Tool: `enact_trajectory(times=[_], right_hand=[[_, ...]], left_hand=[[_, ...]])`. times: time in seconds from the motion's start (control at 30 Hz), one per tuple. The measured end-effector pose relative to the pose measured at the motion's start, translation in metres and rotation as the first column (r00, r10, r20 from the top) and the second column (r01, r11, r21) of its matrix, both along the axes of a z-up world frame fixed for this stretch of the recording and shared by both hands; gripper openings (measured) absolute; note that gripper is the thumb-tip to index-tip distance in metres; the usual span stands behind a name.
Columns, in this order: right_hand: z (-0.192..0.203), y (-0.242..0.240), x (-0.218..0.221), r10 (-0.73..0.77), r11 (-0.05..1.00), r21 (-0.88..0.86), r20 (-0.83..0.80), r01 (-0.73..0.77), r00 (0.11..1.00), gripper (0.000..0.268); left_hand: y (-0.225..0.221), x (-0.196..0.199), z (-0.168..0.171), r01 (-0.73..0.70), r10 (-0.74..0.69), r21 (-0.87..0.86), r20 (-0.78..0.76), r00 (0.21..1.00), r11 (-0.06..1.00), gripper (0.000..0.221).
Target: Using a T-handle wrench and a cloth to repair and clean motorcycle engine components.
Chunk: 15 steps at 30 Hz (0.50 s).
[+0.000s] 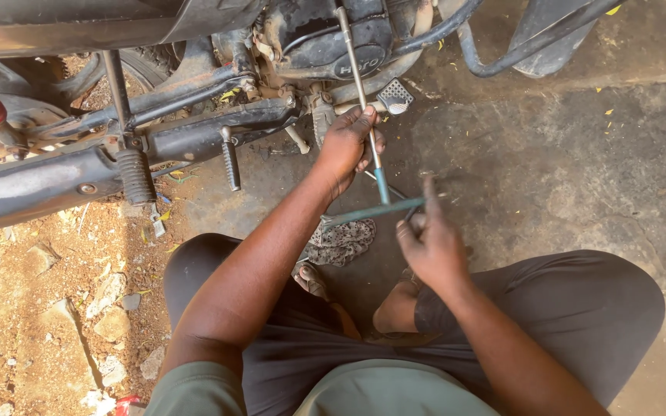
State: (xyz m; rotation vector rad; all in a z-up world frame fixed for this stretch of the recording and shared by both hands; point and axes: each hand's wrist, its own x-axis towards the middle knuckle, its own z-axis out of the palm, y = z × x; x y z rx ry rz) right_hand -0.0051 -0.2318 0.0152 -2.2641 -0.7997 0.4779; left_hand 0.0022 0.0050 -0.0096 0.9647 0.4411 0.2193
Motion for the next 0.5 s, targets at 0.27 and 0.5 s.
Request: enact_trajectory(times=[0.27, 0.5], right_hand=[[-0.015, 0.014, -0.032, 0.189, 0.979, -0.075, 0.019, -0.187, 0.982, 0.069], [0.018, 0.018, -0.033, -0.015, 0.981, 0.187, 0.367, -0.058, 0.930, 0.070]], left_hand=[[0.005, 0.000, 0.001, 0.007, -0.008, 0.007, 0.070, 0.998, 1.000, 0.029], [0.003, -0.003, 0.002, -0.004, 0.003, 0.015, 0.047, 0.999, 1.000, 0.031]])
